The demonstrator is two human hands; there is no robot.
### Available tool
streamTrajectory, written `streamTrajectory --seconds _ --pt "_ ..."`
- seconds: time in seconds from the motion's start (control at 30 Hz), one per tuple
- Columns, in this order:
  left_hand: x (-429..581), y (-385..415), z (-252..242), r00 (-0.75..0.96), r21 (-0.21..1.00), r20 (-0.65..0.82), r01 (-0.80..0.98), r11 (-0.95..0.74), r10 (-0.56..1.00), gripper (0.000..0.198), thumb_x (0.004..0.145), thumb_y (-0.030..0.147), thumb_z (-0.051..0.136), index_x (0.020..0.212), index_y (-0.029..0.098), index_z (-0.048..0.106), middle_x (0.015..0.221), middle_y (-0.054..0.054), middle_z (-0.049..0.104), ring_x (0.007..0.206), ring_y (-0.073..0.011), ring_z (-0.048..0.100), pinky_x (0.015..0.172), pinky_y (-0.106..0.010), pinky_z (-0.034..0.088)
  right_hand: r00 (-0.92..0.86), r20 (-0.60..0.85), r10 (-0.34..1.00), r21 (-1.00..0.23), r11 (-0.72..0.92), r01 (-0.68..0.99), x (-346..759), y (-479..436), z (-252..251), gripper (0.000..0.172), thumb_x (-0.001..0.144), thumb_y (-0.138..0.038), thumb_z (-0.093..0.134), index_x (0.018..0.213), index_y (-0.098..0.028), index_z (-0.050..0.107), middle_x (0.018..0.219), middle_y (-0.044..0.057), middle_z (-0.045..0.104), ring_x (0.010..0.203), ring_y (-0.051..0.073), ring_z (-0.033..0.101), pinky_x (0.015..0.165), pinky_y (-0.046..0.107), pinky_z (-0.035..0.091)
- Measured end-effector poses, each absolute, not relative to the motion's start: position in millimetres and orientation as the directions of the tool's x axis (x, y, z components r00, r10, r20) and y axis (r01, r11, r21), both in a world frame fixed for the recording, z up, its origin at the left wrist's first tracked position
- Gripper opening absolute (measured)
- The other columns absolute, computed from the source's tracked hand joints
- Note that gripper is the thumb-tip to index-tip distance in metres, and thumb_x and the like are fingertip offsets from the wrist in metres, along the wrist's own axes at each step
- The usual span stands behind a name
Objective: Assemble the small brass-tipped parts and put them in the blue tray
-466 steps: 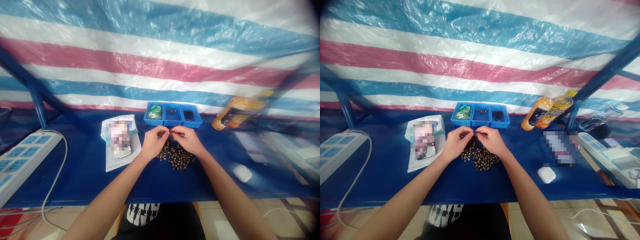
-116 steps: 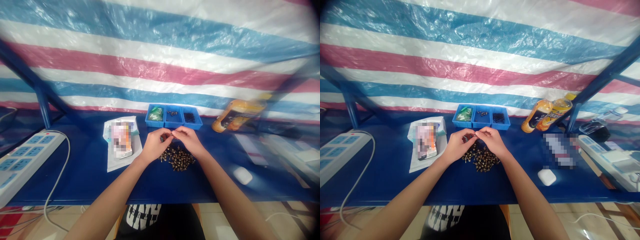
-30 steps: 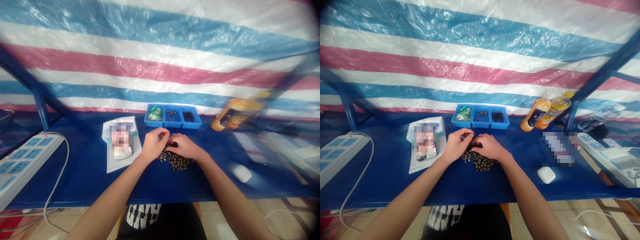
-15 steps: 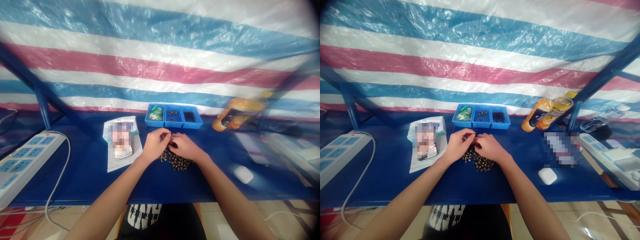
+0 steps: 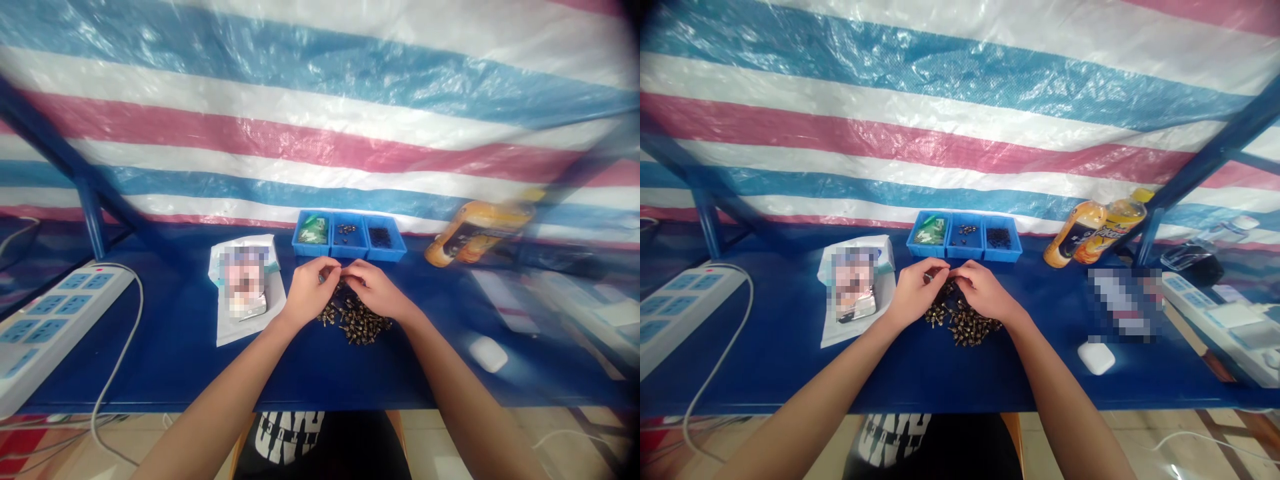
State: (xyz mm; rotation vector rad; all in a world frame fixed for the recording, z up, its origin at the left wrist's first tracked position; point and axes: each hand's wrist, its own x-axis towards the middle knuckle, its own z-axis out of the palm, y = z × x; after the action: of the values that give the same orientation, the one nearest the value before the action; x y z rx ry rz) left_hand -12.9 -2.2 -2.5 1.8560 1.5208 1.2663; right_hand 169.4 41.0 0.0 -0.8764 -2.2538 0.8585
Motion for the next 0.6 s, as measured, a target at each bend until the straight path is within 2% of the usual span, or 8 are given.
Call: streamTrajectory --seconds 0.1,0.3,0.4,0.6 --pt "-13.0 -2.2 -2.2 -0.019 0.78 0.381 0.543 -0.311 0.924 0.019 0.093 0.03 0.054 0.097 0.023 0.071 0.092 0.0 0.075 0.073 -0.0143 0.067 0.071 -0.025 0.051 -0.556 0.257 0.79 -0.783 0.507 0.359 172.2 45.9 -1.3 0.027 0.096 -0.022 0.046 0.105 -0.022 0.072 0.102 0.007 0.062 0.095 0.019 0.061 0.092 0.037 0.046" --pt "-12.3 -0.4 -3.2 -0.021 0.775 0.392 0.546 -0.318 0.92 0.016 0.09 0.029 0.058 0.099 0.023 0.07 0.088 0.0 0.074 0.072 -0.0141 0.066 0.072 -0.026 0.052 -0.443 0.101 0.891 -0.965 0.197 0.174 173.4 51.7 -9.1 0.028 0.093 -0.037 0.053 0.11 -0.02 0.066 0.073 -0.001 0.057 0.071 0.015 0.056 0.075 0.032 0.046" --pt "-11.4 -0.5 -4.1 0.007 0.778 0.397 0.527 -0.341 0.918 0.015 0.088 0.027 0.061 0.099 0.022 0.07 0.088 0.0 0.074 0.072 -0.0132 0.066 0.071 -0.025 0.052 -0.437 0.052 0.898 -0.993 0.094 0.074 169.5 49.1 -7.5 0.029 0.088 -0.04 0.062 0.107 -0.019 0.067 0.072 -0.002 0.057 0.07 0.014 0.054 0.072 0.03 0.044" --pt "-10.4 -2.0 -3.8 0.042 0.782 0.41 0.498 -0.375 0.911 0.013 0.088 0.027 0.063 0.098 0.022 0.069 0.089 0.0 0.074 0.072 -0.0127 0.065 0.071 -0.025 0.053 -0.424 0.002 0.906 -1.0 0.003 0.001 162.2 41.4 1.0 0.025 0.079 -0.038 0.073 0.094 -0.019 0.07 0.077 0.0 0.064 0.07 0.013 0.056 0.071 0.029 0.045"
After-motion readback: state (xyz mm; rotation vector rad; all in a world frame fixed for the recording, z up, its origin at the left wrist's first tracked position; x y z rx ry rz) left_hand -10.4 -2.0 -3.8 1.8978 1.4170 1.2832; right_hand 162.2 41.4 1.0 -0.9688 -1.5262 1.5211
